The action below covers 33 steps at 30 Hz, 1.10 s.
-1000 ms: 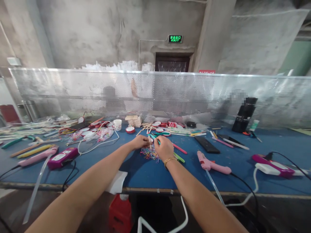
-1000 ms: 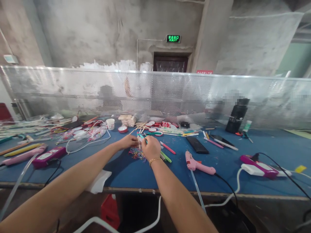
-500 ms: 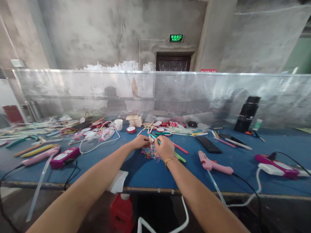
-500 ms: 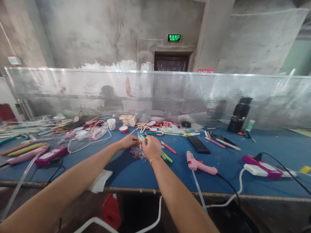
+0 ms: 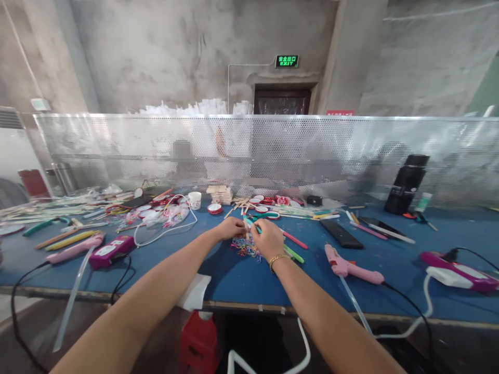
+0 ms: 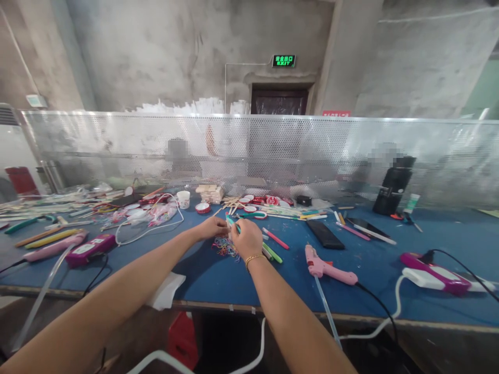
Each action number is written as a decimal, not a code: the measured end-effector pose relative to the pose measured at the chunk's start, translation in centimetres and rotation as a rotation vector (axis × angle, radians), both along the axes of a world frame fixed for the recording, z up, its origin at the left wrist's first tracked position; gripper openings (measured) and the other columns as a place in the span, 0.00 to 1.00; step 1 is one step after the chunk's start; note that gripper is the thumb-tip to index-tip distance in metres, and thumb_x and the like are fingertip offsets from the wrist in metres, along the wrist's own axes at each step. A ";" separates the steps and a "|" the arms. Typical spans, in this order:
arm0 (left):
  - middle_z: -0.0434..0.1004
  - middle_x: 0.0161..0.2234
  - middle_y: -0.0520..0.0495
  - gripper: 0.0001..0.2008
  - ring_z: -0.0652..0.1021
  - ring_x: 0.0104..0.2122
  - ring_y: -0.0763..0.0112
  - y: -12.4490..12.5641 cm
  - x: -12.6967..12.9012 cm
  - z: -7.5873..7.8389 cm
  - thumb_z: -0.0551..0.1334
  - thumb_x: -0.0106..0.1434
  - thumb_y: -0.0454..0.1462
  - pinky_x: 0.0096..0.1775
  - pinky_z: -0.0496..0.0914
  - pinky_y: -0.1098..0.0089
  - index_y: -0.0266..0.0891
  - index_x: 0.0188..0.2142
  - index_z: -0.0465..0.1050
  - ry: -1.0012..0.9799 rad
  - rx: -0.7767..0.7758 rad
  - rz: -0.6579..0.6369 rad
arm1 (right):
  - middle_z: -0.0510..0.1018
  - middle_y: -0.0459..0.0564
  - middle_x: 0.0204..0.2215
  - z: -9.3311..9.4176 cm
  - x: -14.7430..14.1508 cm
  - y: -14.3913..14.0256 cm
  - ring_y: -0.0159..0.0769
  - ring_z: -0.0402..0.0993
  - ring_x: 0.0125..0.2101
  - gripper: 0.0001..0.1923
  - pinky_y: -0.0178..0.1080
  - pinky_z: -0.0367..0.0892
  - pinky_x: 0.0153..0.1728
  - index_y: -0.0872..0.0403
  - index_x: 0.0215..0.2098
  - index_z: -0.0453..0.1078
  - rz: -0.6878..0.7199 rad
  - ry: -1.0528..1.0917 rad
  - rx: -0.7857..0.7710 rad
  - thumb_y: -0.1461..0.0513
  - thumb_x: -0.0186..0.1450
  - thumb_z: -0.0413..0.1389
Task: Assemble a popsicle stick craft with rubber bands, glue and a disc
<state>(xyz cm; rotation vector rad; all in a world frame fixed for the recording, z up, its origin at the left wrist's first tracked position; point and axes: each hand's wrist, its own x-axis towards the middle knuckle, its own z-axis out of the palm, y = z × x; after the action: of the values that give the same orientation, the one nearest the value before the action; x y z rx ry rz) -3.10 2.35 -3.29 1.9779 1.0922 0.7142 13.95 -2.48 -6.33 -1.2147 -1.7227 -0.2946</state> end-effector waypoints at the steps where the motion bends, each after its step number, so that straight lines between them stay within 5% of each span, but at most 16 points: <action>1: 0.70 0.18 0.53 0.14 0.68 0.21 0.76 -0.1 0.0 0.0 0.66 0.49 0.46 0.26 0.62 0.73 0.36 0.21 0.72 0.004 -0.003 0.007 | 0.75 0.48 0.27 0.0 0.0 0.0 0.34 0.69 0.30 0.10 0.35 0.54 0.33 0.54 0.27 0.69 -0.004 0.000 -0.006 0.61 0.66 0.53; 33: 0.67 0.17 0.53 0.16 0.65 0.19 0.76 0.2 -0.1 0.0 0.65 0.51 0.47 0.25 0.59 0.72 0.36 0.20 0.70 0.028 0.039 -0.033 | 0.76 0.49 0.27 0.4 -0.1 -0.3 0.34 0.68 0.30 0.10 0.35 0.53 0.33 0.54 0.28 0.69 -0.037 0.010 -0.022 0.60 0.66 0.53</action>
<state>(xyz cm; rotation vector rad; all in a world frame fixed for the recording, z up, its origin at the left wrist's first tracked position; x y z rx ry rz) -3.16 2.57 -3.27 2.0405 1.0671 0.6967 13.85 -2.75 -5.95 -1.2628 -1.7008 -0.2923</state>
